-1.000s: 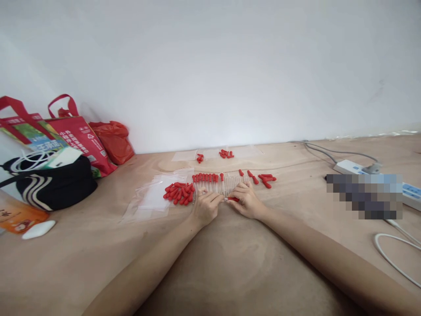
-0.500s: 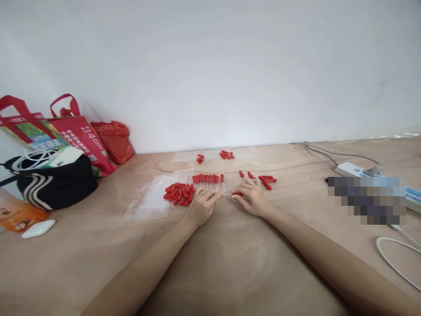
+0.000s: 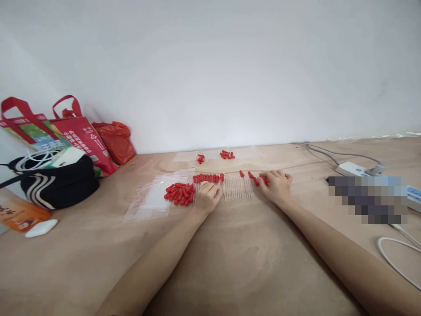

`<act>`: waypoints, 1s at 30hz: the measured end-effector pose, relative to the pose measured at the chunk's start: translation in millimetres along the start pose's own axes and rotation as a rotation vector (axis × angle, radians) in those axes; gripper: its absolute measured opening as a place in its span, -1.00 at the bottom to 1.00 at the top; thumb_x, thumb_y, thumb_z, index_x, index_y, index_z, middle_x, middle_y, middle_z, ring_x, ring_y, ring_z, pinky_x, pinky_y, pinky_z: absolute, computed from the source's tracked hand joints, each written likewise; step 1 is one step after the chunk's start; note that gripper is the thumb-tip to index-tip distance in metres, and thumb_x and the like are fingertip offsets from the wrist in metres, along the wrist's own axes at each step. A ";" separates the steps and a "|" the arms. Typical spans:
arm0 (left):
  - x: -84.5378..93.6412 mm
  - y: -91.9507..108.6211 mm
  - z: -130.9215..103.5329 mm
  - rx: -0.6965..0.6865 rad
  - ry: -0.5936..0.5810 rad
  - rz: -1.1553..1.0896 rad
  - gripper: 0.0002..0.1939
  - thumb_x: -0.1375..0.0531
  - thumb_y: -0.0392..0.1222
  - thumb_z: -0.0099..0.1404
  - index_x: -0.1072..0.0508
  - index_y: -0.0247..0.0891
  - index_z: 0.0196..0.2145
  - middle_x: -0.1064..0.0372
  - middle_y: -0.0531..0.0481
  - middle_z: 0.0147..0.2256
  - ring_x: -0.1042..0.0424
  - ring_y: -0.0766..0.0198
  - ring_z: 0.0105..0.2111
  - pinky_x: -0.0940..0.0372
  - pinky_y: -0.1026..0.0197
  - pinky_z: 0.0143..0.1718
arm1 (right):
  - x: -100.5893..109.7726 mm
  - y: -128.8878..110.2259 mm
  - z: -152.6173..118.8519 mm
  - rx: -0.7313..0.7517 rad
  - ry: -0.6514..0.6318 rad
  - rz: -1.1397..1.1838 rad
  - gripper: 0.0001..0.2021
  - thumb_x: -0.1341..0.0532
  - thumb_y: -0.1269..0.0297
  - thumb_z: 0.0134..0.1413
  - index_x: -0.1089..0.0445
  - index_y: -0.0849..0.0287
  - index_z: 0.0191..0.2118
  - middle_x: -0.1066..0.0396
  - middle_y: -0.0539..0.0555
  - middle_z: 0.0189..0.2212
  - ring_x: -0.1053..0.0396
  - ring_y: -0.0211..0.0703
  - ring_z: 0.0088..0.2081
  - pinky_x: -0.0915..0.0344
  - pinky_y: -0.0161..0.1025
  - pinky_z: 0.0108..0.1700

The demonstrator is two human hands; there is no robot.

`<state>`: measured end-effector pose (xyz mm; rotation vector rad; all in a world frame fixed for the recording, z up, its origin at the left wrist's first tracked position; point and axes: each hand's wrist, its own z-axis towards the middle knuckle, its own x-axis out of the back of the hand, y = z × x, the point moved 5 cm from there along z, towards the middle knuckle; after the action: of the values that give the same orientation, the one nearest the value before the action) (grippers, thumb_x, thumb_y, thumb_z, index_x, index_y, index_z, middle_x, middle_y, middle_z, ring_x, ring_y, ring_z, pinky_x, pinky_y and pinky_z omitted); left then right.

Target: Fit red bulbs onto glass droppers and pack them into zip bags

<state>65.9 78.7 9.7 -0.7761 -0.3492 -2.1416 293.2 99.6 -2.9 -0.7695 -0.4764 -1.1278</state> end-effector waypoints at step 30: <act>-42.4 12.1 41.3 0.511 -0.586 0.275 -0.74 -0.10 -0.08 0.05 -0.46 -0.33 -0.43 -0.36 -0.23 -0.28 -0.22 -0.01 -0.15 0.01 -0.03 -0.14 | -12.8 -5.7 -1.8 -0.119 -0.167 -0.201 -0.69 -0.02 0.10 -0.03 -0.42 0.17 -0.44 -0.41 0.14 -0.42 -0.21 0.00 -0.26 0.12 -0.05 -0.20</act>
<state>112.6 116.7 14.5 -1.0572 -0.9875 -1.4408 283.1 104.9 -11.2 -0.9403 -0.6420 -1.2933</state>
